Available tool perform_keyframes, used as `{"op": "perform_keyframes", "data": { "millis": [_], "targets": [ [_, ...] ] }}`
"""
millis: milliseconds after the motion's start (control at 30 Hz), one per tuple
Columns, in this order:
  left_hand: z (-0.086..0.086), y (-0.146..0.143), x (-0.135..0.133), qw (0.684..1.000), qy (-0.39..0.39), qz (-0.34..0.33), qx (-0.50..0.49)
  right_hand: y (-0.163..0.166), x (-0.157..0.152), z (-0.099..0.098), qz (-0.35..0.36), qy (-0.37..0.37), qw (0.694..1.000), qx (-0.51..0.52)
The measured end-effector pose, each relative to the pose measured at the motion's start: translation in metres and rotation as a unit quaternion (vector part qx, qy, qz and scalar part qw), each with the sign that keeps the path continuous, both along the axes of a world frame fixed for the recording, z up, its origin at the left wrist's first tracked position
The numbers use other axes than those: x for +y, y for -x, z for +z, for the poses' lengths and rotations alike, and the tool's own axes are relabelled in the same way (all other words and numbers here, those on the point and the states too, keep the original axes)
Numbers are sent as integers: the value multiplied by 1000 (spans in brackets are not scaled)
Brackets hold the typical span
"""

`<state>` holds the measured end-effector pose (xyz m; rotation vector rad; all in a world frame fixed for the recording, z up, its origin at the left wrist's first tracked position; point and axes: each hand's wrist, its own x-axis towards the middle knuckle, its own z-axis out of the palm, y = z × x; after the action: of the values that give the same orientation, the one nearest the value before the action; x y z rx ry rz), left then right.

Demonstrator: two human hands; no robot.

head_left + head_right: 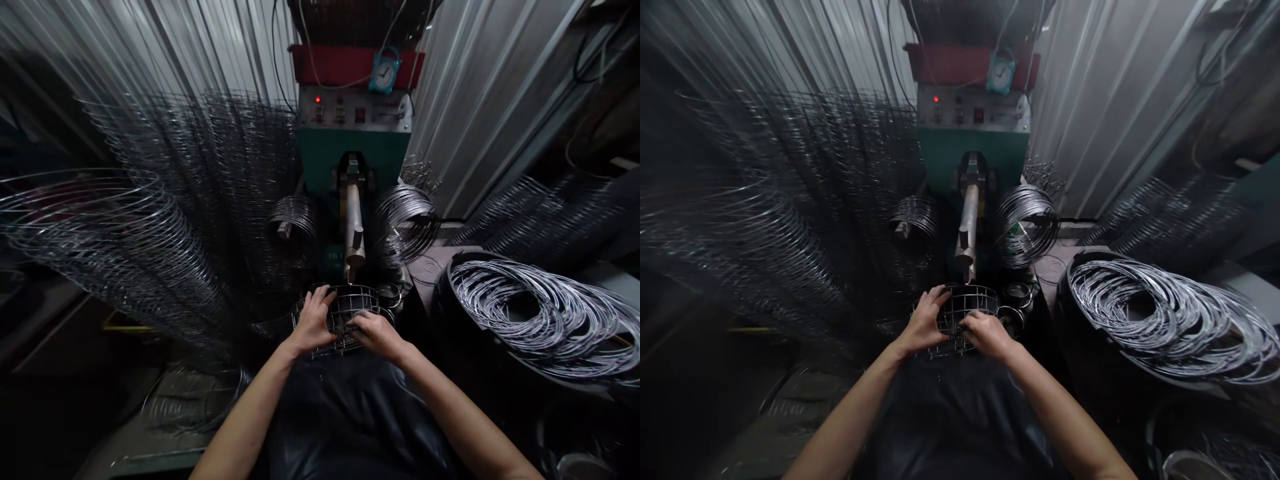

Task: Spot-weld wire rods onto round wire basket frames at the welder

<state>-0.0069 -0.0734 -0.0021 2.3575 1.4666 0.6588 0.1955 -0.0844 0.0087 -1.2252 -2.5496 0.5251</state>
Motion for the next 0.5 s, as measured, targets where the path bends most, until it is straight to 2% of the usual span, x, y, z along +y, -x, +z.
{"op": "perform_keyframes", "data": {
  "millis": [133, 367, 500],
  "targets": [
    [-2, 2, 8, 1000, 10, -15, -20, -1, 5, -4, 4, -17, 999, 30],
    [0, 1, 29, 999, 28, -15, -35, -1, 24, 2, -2, -45, 998, 53],
    [3, -3, 36, 999, 46, -6, -21, -1, 29, 4, -16, -37, 996, 81]
  ]
}}
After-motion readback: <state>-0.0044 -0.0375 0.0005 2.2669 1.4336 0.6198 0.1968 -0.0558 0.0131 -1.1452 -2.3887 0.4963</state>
